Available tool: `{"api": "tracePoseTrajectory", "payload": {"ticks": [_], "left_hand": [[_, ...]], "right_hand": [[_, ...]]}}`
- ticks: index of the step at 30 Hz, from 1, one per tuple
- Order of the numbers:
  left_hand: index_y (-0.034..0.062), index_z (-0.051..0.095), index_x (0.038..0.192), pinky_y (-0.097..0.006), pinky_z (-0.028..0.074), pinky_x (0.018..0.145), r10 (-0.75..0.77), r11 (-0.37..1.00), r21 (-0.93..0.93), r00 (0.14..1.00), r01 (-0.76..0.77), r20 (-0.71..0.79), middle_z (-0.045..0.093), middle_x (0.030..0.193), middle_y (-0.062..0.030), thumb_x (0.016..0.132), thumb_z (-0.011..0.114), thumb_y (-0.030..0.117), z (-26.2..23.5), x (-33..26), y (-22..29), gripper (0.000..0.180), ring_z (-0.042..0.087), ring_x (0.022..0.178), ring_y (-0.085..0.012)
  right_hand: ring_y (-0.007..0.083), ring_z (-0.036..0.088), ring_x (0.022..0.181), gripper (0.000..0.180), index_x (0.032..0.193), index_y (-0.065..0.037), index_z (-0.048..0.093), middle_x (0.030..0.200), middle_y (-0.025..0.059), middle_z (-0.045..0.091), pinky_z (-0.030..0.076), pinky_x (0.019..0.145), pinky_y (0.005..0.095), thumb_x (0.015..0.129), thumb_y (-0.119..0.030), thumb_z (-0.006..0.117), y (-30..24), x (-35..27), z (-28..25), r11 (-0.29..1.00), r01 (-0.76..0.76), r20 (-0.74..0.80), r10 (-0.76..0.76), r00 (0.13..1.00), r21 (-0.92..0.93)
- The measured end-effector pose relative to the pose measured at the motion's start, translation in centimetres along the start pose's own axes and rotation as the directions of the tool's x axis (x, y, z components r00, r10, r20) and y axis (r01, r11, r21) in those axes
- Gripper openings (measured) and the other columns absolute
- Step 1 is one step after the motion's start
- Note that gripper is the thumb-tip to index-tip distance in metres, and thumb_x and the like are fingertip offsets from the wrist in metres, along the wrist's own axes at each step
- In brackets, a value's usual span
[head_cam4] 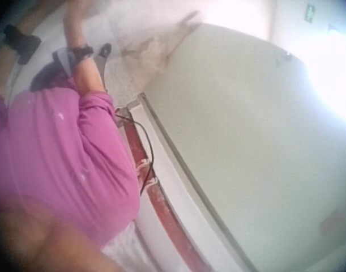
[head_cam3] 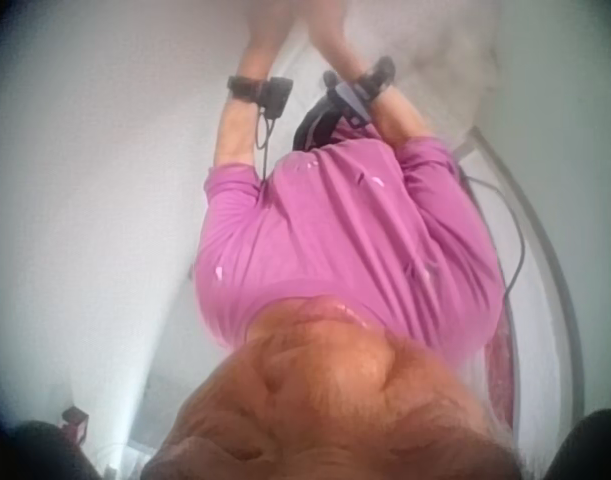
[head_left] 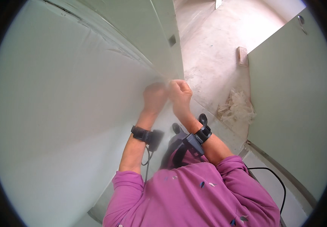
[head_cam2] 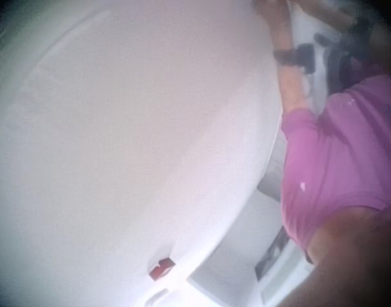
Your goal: Peeling off the protective plastic film from a metal door frame.
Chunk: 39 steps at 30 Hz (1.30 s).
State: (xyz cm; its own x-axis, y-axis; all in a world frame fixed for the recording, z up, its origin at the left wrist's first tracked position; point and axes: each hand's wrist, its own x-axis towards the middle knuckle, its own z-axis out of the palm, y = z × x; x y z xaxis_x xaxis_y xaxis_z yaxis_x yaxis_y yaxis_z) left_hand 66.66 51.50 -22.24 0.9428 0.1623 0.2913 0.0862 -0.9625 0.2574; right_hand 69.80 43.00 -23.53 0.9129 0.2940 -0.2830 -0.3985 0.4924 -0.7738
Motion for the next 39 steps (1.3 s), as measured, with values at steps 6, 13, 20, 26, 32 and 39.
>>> {"api": "tracePoseTrajectory", "payload": {"ticks": [6, 13, 20, 26, 32, 39], "left_hand": [[0.0046, 0.049, 0.062, -0.033, 0.041, 0.048, 0.014, 0.996, -0.088, 0.997, -0.021, -0.072, 0.05, 0.057, -0.0097, 0.073, 0.047, 0.016, 0.0, 0.1, -0.1, 0.016, 0.05, 0.053, -0.0257], [0.0063, 0.049, 0.062, -0.034, 0.041, 0.048, 0.087, 0.964, -0.248, 0.995, -0.095, -0.043, 0.05, 0.058, -0.0088, 0.072, 0.049, 0.015, -1.0, 0.3, 0.2, 0.013, 0.05, 0.053, -0.0251], [0.0059, 0.048, 0.063, -0.034, 0.041, 0.048, -0.014, 0.975, -0.221, 0.997, -0.003, -0.076, 0.05, 0.057, -0.01, 0.071, 0.049, 0.013, -0.1, 0.0, -0.3, 0.011, 0.05, 0.053, -0.026], [0.006, 0.048, 0.061, -0.035, 0.041, 0.047, -0.065, 0.978, -0.206, 0.994, 0.046, -0.084, 0.05, 0.056, -0.0103, 0.072, 0.048, 0.017, -1.1, 0.5, 0.7, 0.016, 0.05, 0.053, -0.0269], [0.0052, 0.047, 0.061, -0.035, 0.041, 0.048, -0.056, 0.941, -0.334, 0.998, 0.057, 0.01, 0.049, 0.057, -0.0113, 0.073, 0.047, 0.021, -1.4, 0.4, 0.4, 0.02, 0.05, 0.054, -0.0271], [0.0055, 0.046, 0.06, -0.035, 0.04, 0.046, -0.081, 0.956, -0.29, 0.993, 0.052, -0.089, 0.05, 0.057, -0.0113, 0.071, 0.048, 0.016, -0.9, 0.0, 0.5, 0.015, 0.05, 0.053, -0.0272]], "right_hand": [[0.0036, 0.037, 0.045, 0.011, 0.074, -0.004, 0.052, 0.06, -0.002, 0.048, 0.028, 0.038, 0.017, 0.076, -0.015, 0.05, -1.1, -0.1, -0.2, 0.99, 0.07, 0.064, -0.063, 0.996, -0.119], [0.0038, 0.031, 0.04, 0.015, 0.072, -0.005, 0.05, 0.052, -0.0029, 0.04, 0.022, 0.035, 0.0171, 0.076, -0.019, 0.05, -2.4, -0.1, 0.0, 0.962, -0.274, 0.1, 0.271, 0.957, 0.019], [0.0041, 0.035, 0.041, 0.014, 0.072, -0.004, 0.05, 0.055, -0.0008, 0.046, 0.026, 0.037, 0.0171, 0.077, -0.017, 0.049, -2.3, 0.2, 0.2, 0.99, -0.139, 0.168, 0.138, 0.976, -0.004], [0.0041, 0.043, 0.047, 0.018, 0.074, -0.001, 0.05, 0.06, 0.0006, 0.051, 0.034, 0.042, 0.0157, 0.079, -0.018, 0.048, -2.5, -0.4, 0.0, 0.802, 0.447, 0.246, -0.376, 0.893, -0.396], [0.0027, 0.039, 0.045, 0.019, 0.071, -0.002, 0.05, 0.059, -0.0007, 0.05, 0.031, 0.041, 0.0151, 0.079, -0.02, 0.049, -3.6, -0.4, 0.5, 0.984, -0.079, 0.143, 0.102, 0.984, -0.16], [0.0034, 0.041, 0.046, 0.011, 0.069, -0.002, 0.048, 0.057, -0.0004, 0.049, 0.034, 0.042, 0.0168, 0.076, -0.01, 0.051, -3.9, -0.5, 0.7, 0.94, 0.19, 0.229, -0.127, 0.965, -0.283]]}}
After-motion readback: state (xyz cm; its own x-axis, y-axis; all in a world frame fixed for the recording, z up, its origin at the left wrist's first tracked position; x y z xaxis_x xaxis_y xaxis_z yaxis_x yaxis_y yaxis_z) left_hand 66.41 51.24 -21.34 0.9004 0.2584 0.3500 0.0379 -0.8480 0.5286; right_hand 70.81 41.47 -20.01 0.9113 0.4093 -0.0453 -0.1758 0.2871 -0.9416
